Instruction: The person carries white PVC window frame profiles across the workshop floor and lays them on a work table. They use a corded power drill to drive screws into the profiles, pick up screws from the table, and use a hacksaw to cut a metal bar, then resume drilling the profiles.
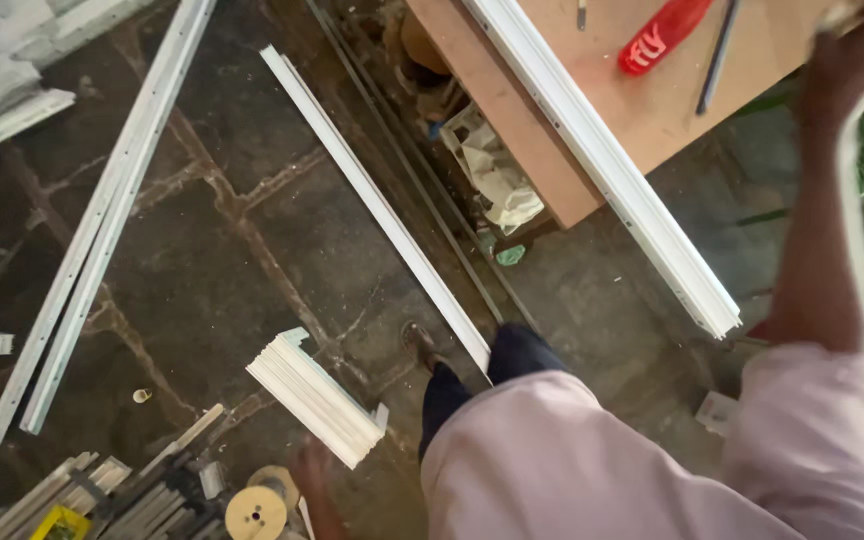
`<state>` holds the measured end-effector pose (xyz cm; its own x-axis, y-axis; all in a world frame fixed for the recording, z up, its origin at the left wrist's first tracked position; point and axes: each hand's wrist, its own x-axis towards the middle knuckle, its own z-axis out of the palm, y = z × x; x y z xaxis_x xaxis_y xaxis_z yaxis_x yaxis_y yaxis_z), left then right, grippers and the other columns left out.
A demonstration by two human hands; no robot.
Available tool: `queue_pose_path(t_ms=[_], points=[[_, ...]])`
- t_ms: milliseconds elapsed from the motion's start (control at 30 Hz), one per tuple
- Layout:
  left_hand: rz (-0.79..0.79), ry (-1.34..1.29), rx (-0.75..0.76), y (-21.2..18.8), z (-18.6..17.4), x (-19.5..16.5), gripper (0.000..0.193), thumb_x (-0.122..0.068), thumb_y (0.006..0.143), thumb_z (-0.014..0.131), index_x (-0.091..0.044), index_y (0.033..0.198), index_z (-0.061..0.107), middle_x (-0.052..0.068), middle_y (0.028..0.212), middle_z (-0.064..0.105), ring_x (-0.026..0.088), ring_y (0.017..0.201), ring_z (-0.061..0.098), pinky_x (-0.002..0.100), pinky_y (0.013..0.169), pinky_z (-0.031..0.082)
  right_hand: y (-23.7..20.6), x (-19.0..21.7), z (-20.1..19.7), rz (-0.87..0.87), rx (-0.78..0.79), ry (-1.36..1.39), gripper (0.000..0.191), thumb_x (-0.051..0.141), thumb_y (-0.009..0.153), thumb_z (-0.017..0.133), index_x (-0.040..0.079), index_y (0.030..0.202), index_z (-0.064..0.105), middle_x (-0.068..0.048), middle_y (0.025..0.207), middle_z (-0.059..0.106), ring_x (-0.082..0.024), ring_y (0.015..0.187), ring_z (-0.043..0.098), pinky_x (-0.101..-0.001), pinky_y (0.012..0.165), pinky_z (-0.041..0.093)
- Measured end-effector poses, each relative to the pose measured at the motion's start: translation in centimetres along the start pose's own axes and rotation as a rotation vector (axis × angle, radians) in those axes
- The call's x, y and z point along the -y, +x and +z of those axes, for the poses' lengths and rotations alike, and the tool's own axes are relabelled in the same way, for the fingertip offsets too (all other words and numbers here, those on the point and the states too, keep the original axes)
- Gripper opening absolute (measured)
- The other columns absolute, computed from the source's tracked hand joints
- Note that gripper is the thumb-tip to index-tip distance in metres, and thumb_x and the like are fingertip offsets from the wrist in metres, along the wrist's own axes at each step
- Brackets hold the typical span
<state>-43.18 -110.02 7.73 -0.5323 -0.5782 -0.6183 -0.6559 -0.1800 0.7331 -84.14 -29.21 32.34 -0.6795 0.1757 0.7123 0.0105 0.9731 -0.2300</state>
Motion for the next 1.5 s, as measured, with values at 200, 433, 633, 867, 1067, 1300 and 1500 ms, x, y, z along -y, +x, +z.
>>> queue_pose_path(t_ms=[200,433,633,867,1067,1300,1500], points=[[-1.006,-0.143,-0.152,-3.9,-3.1,7.6,0.031,-0.029,0.099,0.057,-0.010,0.124,0.056,0.017,0.105,0.067,0.034,0.091,0.065,0.051,0.080,0.053,-27.8,16.6,0.3,0.187,0.401,-0.108,0.028,-0.016,0.085,0.054,-0.006,0.108,0.067,-0.019,0.096,0.063,-0.035,0.084,0.062,-0.0435,0.066,0.047],[-0.554,0.278,0.400,5.6,9.2,-3.4,0.025,-0.033,0.100,0.067,-0.011,0.090,0.063,0.001,0.072,0.059,0.018,0.060,0.057,0.038,0.052,0.049,-34.3,25.7,9.9,0.784,0.730,0.640,0.013,0.007,0.102,0.066,-0.003,0.103,0.074,-0.008,0.083,0.072,-0.011,0.070,0.062,-0.0314,0.063,0.050],[0.027,0.484,0.243,19.5,24.1,-24.8,0.034,-0.024,0.097,0.058,-0.012,0.127,0.068,0.009,0.117,0.072,0.024,0.102,0.067,0.041,0.087,0.055,-15.8,27.3,28.9,0.901,0.625,0.877,0.024,0.005,0.101,0.057,0.000,0.117,0.074,-0.006,0.091,0.075,-0.010,0.070,0.062,-0.0268,0.060,0.051],[0.338,0.537,0.312,29.1,42.4,-44.4,0.045,-0.040,0.098,0.062,-0.004,0.124,0.068,0.018,0.118,0.071,0.037,0.109,0.068,0.048,0.096,0.053,6.8,29.2,44.0,1.137,0.488,1.156,0.026,0.010,0.101,0.057,-0.001,0.119,0.070,-0.009,0.090,0.075,-0.014,0.072,0.067,-0.0290,0.063,0.054],[0.762,0.713,0.452,33.1,58.3,-56.9,0.033,-0.032,0.100,0.065,-0.002,0.112,0.070,0.019,0.106,0.071,0.034,0.097,0.068,0.043,0.087,0.052,14.6,26.2,49.4,1.150,0.484,1.024,0.024,0.006,0.098,0.059,-0.002,0.117,0.072,-0.008,0.091,0.075,-0.013,0.078,0.068,-0.0284,0.074,0.055],[1.297,0.732,0.944,34.3,79.1,-69.4,0.024,-0.024,0.099,0.069,-0.001,0.107,0.071,0.019,0.104,0.068,0.039,0.099,0.064,0.048,0.086,0.051,22.5,18.8,51.9,0.953,0.038,0.096,0.032,0.003,0.088,0.071,0.003,0.120,0.069,-0.023,0.114,0.067,-0.042,0.101,0.066,-0.0458,0.085,0.053],[1.540,0.935,1.213,36.2,95.6,-76.9,0.037,-0.019,0.085,0.076,-0.003,0.116,0.067,0.018,0.113,0.067,0.041,0.108,0.061,0.049,0.092,0.050,28.4,17.9,54.8,1.043,0.276,-0.056,0.032,0.004,0.082,0.073,0.004,0.114,0.069,-0.022,0.120,0.062,-0.045,0.104,0.062,-0.0507,0.086,0.051]])
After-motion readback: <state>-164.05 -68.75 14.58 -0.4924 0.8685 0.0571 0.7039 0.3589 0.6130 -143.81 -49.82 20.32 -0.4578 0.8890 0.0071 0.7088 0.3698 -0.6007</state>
